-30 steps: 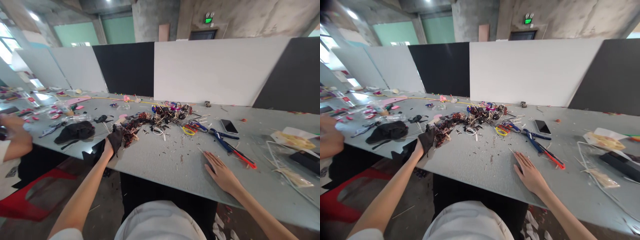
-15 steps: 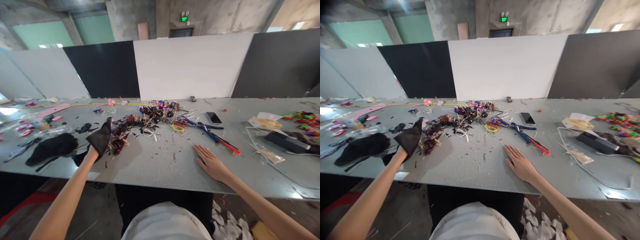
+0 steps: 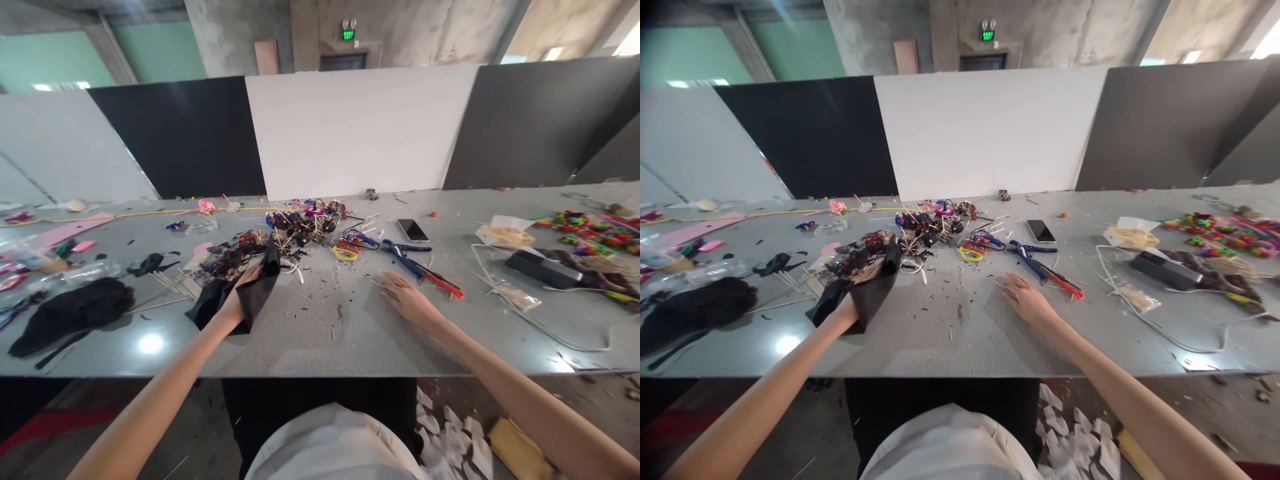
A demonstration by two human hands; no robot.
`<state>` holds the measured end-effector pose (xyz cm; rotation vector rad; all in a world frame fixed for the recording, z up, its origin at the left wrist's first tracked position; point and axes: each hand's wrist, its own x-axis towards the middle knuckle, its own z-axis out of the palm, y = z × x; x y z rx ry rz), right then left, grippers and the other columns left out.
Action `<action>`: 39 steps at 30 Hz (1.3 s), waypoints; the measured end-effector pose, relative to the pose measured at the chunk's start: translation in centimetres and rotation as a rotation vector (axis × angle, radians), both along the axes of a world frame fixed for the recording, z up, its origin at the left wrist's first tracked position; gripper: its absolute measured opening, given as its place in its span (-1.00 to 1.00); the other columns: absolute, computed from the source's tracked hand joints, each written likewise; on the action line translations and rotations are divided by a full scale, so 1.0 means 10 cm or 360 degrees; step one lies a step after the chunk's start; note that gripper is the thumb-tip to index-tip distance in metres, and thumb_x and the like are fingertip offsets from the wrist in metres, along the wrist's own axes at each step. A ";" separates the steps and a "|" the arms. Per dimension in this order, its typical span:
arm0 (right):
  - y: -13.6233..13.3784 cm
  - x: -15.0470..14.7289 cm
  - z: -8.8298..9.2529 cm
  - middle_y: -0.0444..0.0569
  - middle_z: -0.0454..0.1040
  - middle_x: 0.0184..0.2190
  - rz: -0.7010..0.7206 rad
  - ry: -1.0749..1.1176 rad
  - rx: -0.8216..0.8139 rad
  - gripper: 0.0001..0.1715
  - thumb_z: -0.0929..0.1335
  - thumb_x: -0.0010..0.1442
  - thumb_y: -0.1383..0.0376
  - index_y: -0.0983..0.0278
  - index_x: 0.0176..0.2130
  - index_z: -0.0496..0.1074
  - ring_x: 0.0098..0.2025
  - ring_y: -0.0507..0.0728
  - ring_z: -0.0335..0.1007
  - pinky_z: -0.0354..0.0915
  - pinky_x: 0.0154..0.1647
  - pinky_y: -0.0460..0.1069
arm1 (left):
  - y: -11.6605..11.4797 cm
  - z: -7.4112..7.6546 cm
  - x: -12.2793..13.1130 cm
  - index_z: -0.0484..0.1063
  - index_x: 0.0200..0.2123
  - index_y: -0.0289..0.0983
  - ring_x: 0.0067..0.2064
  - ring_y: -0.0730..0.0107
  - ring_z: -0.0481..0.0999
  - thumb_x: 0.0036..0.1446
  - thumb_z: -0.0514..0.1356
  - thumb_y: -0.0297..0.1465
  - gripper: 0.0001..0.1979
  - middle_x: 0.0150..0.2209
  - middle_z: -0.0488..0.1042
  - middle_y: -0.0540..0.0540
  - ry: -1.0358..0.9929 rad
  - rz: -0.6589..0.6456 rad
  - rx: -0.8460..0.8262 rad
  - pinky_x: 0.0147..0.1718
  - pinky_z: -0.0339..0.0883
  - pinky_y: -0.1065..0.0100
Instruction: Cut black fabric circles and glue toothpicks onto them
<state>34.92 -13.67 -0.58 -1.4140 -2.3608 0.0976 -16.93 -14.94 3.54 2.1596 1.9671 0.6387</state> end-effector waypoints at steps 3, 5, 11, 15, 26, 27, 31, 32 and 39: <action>0.12 0.02 0.01 0.11 0.54 0.13 -0.0056 0.0097 0.0033 -0.51 0.21 0.41 0.04 0.19 -0.08 0.62 0.15 0.32 0.45 0.34 0.23 0.25 | 0.03 -0.16 0.24 0.24 0.40 -0.22 0.48 0.24 0.10 0.39 0.01 -0.34 -0.45 0.45 0.18 -0.17 -0.0050 -0.0551 0.0049 0.44 0.05 0.14; 0.21 0.00 0.00 0.12 0.60 -0.09 -0.0107 0.0159 0.0023 -0.57 0.25 0.37 0.05 0.21 -0.20 0.60 -0.03 0.28 0.50 0.38 0.08 0.18 | 0.08 -0.25 0.39 0.22 0.41 -0.22 0.48 0.24 0.10 0.41 -0.02 -0.34 -0.46 0.45 0.18 -0.19 -0.0038 -0.0740 0.0130 0.45 0.04 0.10; 0.41 -0.12 0.00 0.04 0.59 -0.21 -0.0275 0.0081 -0.0097 -0.68 0.26 0.35 0.14 0.23 -0.25 0.53 -0.07 0.24 0.45 0.22 0.00 0.11 | 0.27 -0.41 0.79 0.31 0.31 -0.43 0.48 0.15 0.12 0.49 -0.12 -0.29 -0.49 0.38 0.27 -0.36 0.0105 -0.0814 0.0282 0.45 0.06 0.06; 0.63 -0.19 0.03 0.05 0.58 -0.22 -0.0332 0.0060 -0.0095 -0.73 0.26 0.33 0.22 0.26 -0.26 0.51 -0.08 0.23 0.45 0.16 -0.03 0.08 | 0.40 -0.44 1.02 0.34 0.28 -0.45 0.47 0.14 0.14 0.50 -0.13 -0.27 -0.48 0.37 0.30 -0.38 0.0137 -0.0863 0.0259 0.44 0.07 0.05; 0.76 -0.18 -0.01 0.08 0.56 -0.17 -0.0374 0.0042 -0.0051 -0.73 0.24 0.36 0.23 0.26 -0.22 0.50 -0.05 0.24 0.42 0.14 0.05 0.12 | 0.66 -0.42 1.25 0.37 0.27 -0.36 0.37 0.10 0.34 0.49 -0.10 -0.25 -0.51 0.30 0.41 -0.32 -0.0064 -0.0846 0.0260 0.37 0.20 0.04; 0.75 -0.17 -0.02 0.11 0.56 -0.14 -0.0382 0.0037 -0.0051 -0.71 0.24 0.37 0.21 0.26 -0.20 0.51 -0.02 0.26 0.41 0.15 0.07 0.14 | 0.64 -0.41 1.21 0.38 0.27 -0.35 0.34 0.10 0.39 0.49 -0.11 -0.24 -0.50 0.27 0.44 -0.31 -0.0129 -0.0799 0.0255 0.35 0.24 0.06; 0.65 -0.27 0.00 0.21 0.38 0.26 -0.0333 0.0021 0.0069 -0.48 0.24 0.41 0.04 0.21 0.21 0.41 0.28 0.39 0.23 0.16 0.21 0.26 | 0.57 -0.34 1.07 0.39 0.24 -0.28 0.21 0.08 0.52 0.50 -0.11 -0.18 -0.51 0.15 0.54 -0.28 -0.0439 -0.0557 0.0377 0.25 0.34 0.08; 0.60 -0.32 0.01 0.19 0.25 0.37 -0.0279 0.0002 0.0092 -0.39 0.22 0.42 0.00 0.18 0.33 0.31 0.37 0.40 0.12 0.11 0.27 0.30 | 0.57 -0.32 1.03 0.40 0.23 -0.28 0.19 0.06 0.54 0.49 -0.10 -0.16 -0.51 0.13 0.55 -0.29 -0.0518 -0.0470 0.0442 0.23 0.35 0.07; 0.28 -0.62 0.13 0.05 -0.24 0.56 0.0447 -0.0178 -0.0297 -0.12 0.10 0.47 -0.13 0.19 0.54 -0.18 0.57 0.28 -0.41 -0.25 0.53 0.27 | 0.75 -0.27 0.78 0.50 -0.10 -0.33 -0.01 -0.01 0.57 0.38 -0.07 0.11 -0.36 -0.12 0.58 -0.33 -0.1171 0.0354 0.0807 0.10 0.39 0.04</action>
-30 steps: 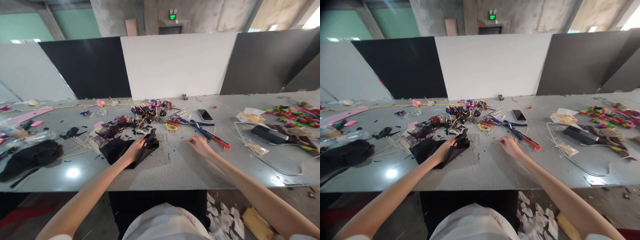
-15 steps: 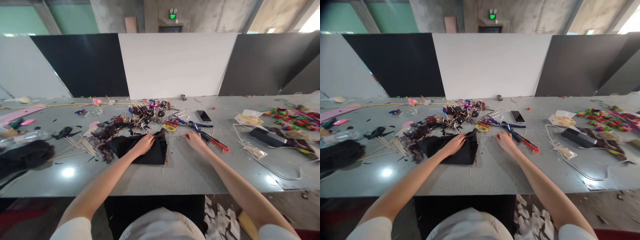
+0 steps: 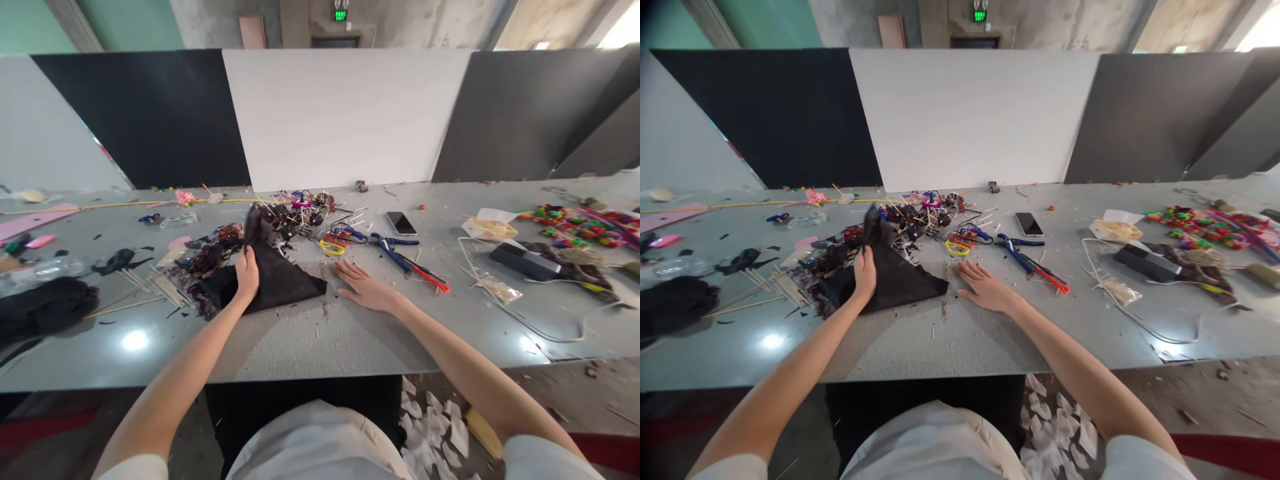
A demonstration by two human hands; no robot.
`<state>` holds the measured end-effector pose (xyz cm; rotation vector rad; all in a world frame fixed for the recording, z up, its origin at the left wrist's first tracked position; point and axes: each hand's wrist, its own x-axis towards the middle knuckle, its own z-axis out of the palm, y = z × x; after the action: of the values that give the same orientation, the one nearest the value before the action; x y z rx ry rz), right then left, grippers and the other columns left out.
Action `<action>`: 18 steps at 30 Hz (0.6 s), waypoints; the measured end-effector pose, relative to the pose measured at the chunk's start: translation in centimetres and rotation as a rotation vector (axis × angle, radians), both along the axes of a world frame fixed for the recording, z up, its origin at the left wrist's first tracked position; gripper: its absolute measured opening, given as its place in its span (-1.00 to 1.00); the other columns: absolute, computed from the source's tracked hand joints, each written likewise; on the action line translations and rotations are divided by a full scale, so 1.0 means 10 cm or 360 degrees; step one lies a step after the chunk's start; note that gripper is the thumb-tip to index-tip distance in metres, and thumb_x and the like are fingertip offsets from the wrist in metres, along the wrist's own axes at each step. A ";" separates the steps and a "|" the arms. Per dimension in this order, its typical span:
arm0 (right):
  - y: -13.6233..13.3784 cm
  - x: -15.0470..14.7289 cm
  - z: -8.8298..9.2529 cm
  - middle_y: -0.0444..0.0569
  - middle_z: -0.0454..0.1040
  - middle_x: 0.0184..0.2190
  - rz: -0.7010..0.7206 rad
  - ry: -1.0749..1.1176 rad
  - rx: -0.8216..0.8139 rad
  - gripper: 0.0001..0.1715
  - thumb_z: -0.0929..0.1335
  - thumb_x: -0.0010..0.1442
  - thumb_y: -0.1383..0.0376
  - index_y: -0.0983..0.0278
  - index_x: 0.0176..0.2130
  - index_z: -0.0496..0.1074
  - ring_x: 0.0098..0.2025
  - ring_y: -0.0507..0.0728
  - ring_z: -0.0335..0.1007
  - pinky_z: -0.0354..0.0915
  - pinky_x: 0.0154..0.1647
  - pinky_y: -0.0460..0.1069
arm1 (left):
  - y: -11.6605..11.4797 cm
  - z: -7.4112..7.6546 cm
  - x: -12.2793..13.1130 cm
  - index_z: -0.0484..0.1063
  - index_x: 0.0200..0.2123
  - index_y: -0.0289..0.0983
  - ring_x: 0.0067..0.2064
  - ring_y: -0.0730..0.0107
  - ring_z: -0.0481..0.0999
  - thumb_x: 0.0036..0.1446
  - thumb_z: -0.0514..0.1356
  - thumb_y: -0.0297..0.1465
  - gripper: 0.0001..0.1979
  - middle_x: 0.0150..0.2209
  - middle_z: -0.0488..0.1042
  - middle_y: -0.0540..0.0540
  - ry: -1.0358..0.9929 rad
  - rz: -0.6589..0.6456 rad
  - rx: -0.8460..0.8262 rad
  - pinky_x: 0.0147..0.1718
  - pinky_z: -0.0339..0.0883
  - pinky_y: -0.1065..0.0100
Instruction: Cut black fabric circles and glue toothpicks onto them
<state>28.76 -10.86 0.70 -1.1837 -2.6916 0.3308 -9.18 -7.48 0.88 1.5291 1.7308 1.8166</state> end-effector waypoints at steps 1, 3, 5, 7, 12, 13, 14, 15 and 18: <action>-0.03 -0.02 0.02 0.04 -0.23 0.55 0.0074 -0.0003 -0.0051 -0.13 0.10 0.48 -0.12 0.19 0.54 -0.19 0.57 0.26 -0.38 -0.28 0.54 0.25 | 0.03 0.00 -0.05 0.50 -0.15 -0.32 0.00 0.01 0.56 0.37 -0.05 0.12 -0.37 -0.12 0.57 -0.32 -0.0115 0.0052 0.0003 0.12 0.37 0.06; -0.07 -0.04 0.07 0.04 -0.19 0.55 0.0124 0.0005 -0.0145 -0.15 0.11 0.49 -0.08 0.20 0.54 -0.19 0.57 0.25 -0.33 -0.32 0.55 0.25 | 0.07 0.01 -0.15 0.49 -0.19 -0.30 0.00 0.06 0.55 0.34 -0.02 0.12 -0.40 -0.13 0.56 -0.28 -0.0327 0.0080 -0.0008 0.14 0.35 0.09; -0.13 -0.03 0.17 0.07 -0.19 0.54 0.0125 0.0020 -0.0249 -0.16 0.15 0.49 -0.04 0.24 0.53 -0.14 0.57 0.26 -0.32 -0.30 0.56 0.26 | 0.11 0.02 -0.23 0.48 -0.21 -0.29 0.00 0.10 0.53 0.32 0.02 0.12 -0.42 -0.14 0.55 -0.24 -0.0501 0.0121 -0.0008 0.14 0.34 0.12; -0.20 -0.01 0.30 0.09 -0.16 0.53 0.0187 0.0052 -0.0394 -0.18 0.20 0.47 0.00 0.27 0.52 -0.03 0.56 0.28 -0.26 -0.23 0.56 0.24 | 0.13 0.03 -0.28 0.47 -0.23 -0.30 -0.01 0.13 0.52 0.30 0.04 0.12 -0.43 -0.15 0.54 -0.23 -0.0610 0.0174 0.0021 0.13 0.35 0.13; -0.30 0.15 0.61 -0.04 0.32 0.38 0.0289 0.0266 -0.0755 -0.39 0.25 0.44 0.04 0.11 0.38 0.31 0.36 0.21 0.30 0.21 0.39 0.11 | 0.14 0.05 -0.36 0.47 -0.15 -0.33 0.08 0.09 0.51 0.32 0.01 0.06 -0.45 -0.04 0.53 -0.31 -0.0713 0.0326 0.0103 0.20 0.29 0.12; -0.26 0.23 0.64 -0.03 0.41 0.31 0.0147 0.0319 -0.0695 -0.42 0.26 0.43 0.04 0.11 0.34 0.38 0.27 0.21 0.40 0.29 0.32 0.10 | 0.14 0.06 -0.38 0.47 -0.10 -0.33 0.13 0.08 0.49 0.34 0.00 0.05 -0.45 0.01 0.52 -0.33 -0.0724 0.0343 0.0110 0.23 0.27 0.11; -0.21 0.34 0.67 0.01 0.48 0.25 -0.0048 0.0353 -0.0581 -0.44 0.26 0.42 0.04 0.14 0.29 0.43 0.20 0.22 0.47 0.34 0.25 0.09 | 0.14 0.07 -0.41 0.46 -0.05 -0.33 0.18 0.07 0.47 0.35 -0.01 0.04 -0.45 0.05 0.51 -0.34 -0.0729 0.0343 0.0117 0.26 0.24 0.11; -0.15 0.47 0.68 0.06 0.50 0.21 -0.0277 0.0366 -0.0428 -0.45 0.26 0.41 0.05 0.19 0.26 0.45 0.17 0.23 0.48 0.35 0.22 0.09 | 0.14 0.08 -0.43 0.45 0.01 -0.32 0.22 0.07 0.44 0.37 -0.03 0.03 -0.44 0.09 0.49 -0.35 -0.0733 0.0337 0.0123 0.28 0.22 0.11; 0.01 0.97 0.64 0.30 0.53 0.11 -0.1067 0.0004 -0.0009 -0.45 0.27 0.40 0.10 0.37 0.18 0.47 0.13 0.33 0.47 0.33 0.15 0.15 | 0.15 0.12 -0.49 0.43 0.10 -0.33 0.28 0.09 0.40 0.40 -0.05 -0.02 -0.45 0.16 0.46 -0.36 -0.0757 0.0393 0.0152 0.31 0.19 0.14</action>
<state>38.46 -10.72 7.13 -1.9673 -2.1118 0.2283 -14.12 -6.03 2.07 0.8321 1.6642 2.1836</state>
